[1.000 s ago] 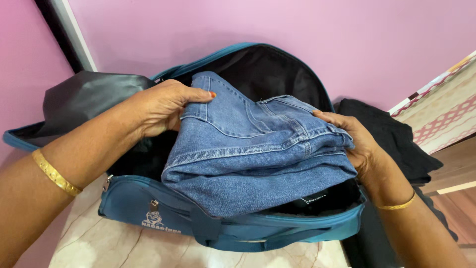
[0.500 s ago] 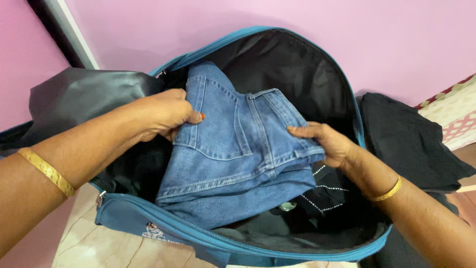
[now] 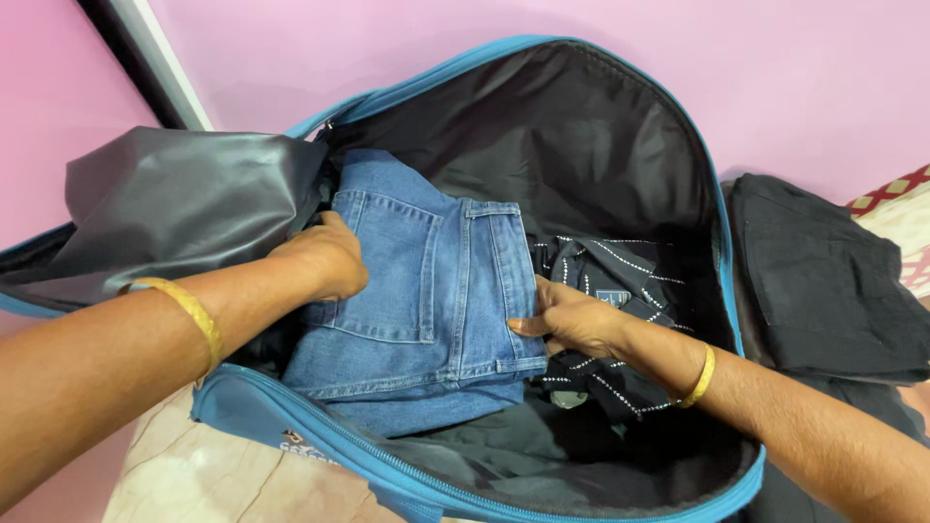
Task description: The person packs folded clothes into a blue duffel bag. They place a patterned garment, jeans, black trousers, a grey top, a black top, and additional jeans into the bag, pressing each item down before zipping the bag closed.
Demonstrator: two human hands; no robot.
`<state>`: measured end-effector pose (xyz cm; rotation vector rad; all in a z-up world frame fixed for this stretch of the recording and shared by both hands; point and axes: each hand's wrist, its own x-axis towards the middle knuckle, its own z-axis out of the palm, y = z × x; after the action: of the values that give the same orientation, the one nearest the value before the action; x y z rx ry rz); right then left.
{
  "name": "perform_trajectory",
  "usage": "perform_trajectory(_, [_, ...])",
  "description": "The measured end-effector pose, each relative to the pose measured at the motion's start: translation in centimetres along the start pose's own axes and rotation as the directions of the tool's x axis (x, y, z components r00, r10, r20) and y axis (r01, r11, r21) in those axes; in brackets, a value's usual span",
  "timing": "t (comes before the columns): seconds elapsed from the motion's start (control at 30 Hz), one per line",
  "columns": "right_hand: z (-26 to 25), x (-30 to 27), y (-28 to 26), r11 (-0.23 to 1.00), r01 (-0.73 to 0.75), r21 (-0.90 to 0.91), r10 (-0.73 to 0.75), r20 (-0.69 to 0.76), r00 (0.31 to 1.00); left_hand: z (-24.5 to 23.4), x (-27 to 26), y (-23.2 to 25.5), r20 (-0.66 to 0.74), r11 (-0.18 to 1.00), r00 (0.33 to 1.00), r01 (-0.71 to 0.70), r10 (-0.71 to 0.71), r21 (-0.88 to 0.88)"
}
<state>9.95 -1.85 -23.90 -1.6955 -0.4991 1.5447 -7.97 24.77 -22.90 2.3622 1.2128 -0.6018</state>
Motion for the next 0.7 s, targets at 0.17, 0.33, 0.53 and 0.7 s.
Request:
perform_trajectory(0.17, [1.9, -1.0, -0.9, 0.892, -0.074, -0.445, -0.043, -0.248, 0.968, -0.1, -2.1, 0.6, -0.082, 0.983, 0.993, -0.067, 0.082, 0.170])
perform_trajectory(0.33, [1.5, -3.7, -3.5, 0.683, -0.050, -0.729, -0.096, -0.157, 0.983, -2.3, -7.1, 1.4, 0.091, 0.890, 0.934, -0.357, 0.345, 0.285])
perform_trajectory(0.53, [-2.4, -11.3, -5.7, 0.538, 0.204, -0.818, -0.225, 0.095, 0.970, -4.9, -13.6, -0.1, 0.217, 0.839, 0.849, -0.518, 0.481, 0.165])
perform_trajectory(0.7, [-4.6, -19.5, 1.1, 0.772, 0.390, -0.502, -0.570, -0.275, 0.774, -4.8, -20.4, -2.1, 0.085, 0.630, 0.624, -0.771, 0.777, -0.095])
